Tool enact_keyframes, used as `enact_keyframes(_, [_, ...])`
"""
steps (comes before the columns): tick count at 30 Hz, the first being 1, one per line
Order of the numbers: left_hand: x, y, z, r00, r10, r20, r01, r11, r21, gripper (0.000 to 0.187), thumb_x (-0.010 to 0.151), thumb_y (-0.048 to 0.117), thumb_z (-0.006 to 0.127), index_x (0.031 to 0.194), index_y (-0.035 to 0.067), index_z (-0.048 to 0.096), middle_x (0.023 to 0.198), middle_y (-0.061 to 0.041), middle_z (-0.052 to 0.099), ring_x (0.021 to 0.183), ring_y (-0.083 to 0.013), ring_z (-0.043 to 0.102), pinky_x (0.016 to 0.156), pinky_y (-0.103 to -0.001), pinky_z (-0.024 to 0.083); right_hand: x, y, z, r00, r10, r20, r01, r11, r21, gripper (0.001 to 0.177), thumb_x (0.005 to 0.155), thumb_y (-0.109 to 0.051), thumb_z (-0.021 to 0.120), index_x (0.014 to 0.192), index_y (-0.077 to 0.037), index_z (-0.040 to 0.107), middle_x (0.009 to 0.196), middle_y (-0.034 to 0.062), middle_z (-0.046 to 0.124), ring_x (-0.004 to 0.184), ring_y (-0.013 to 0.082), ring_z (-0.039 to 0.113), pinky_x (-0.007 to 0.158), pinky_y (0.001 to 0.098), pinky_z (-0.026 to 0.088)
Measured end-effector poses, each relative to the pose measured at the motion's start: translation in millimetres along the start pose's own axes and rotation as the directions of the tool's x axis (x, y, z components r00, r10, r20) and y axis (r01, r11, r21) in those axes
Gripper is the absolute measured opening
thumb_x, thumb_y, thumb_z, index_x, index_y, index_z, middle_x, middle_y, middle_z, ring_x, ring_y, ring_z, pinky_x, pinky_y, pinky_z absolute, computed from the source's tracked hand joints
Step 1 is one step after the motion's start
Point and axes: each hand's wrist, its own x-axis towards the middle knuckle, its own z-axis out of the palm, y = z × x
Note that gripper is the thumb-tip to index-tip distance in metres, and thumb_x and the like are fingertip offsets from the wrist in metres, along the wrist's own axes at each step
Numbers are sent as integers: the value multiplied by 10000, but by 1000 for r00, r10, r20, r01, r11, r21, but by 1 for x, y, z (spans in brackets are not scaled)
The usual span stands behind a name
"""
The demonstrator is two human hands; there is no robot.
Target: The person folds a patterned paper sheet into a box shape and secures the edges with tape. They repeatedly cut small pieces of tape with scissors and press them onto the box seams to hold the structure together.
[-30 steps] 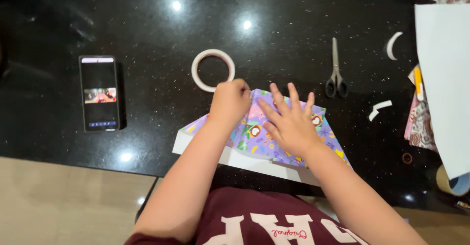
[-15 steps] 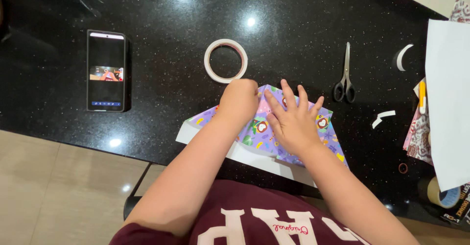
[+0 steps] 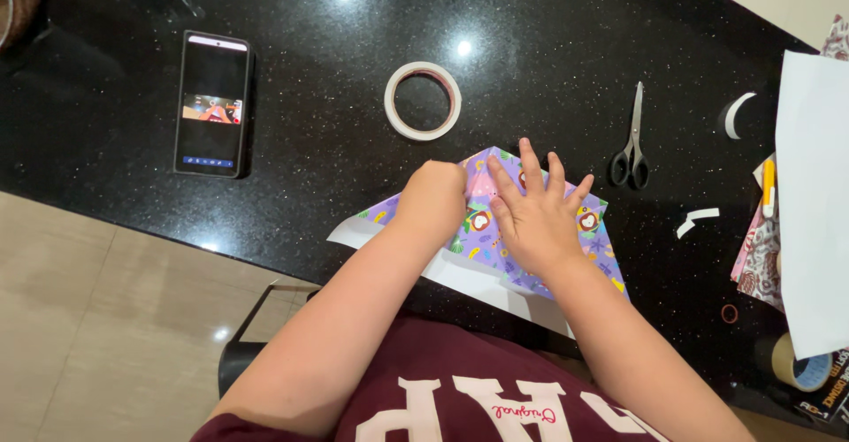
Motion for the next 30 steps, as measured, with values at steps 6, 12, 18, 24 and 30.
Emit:
enact_keyframes(6, [-22,5,-1,1000,-17,14,17,1000,3,76,784,13,672,833,17,729,815,-235,696,822,-421,694,741,-506,553,0,2,0,1000,3,13,-3,1000,-6,542,1014,-433,442,1550,-352,418,1676,110,197,1460,491,224,1054,846,52])
enact_keyframes(12, [-31,10,-3,999,9,54,-14,995,94,167,771,-9,635,895,30,740,883,-213,705,889,-381,700,787,-479,563,1,4,3,1000,-11,28,12,1000,-26,558,1015,-426,434,1564,-333,398,1672,140,168,1473,502,181,1054,842,55])
enact_keyframes(18, [-34,11,-2,999,1,35,-5,993,115,292,817,0,617,1086,26,729,901,-210,705,864,-380,702,729,-481,568,14,7,-2,941,-309,-139,315,949,28,499,936,-278,581,1427,-195,549,1611,273,250,1491,537,200,1124,772,110])
enact_keyframes(24, [-34,12,2,992,-77,98,62,988,141,188,827,33,631,968,58,754,923,-173,727,889,-357,720,753,-473,579,39,4,-21,745,-623,-237,645,764,18,263,768,-191,705,1020,-115,704,1179,87,613,1255,375,509,1175,715,201])
enact_keyframes(30, [-36,12,4,985,-146,96,133,983,129,129,865,74,644,918,75,762,951,-157,735,907,-346,725,755,-464,580,53,-3,-19,698,-675,-238,712,691,128,243,800,-209,717,1008,-84,710,995,48,637,1082,304,576,1173,655,286])
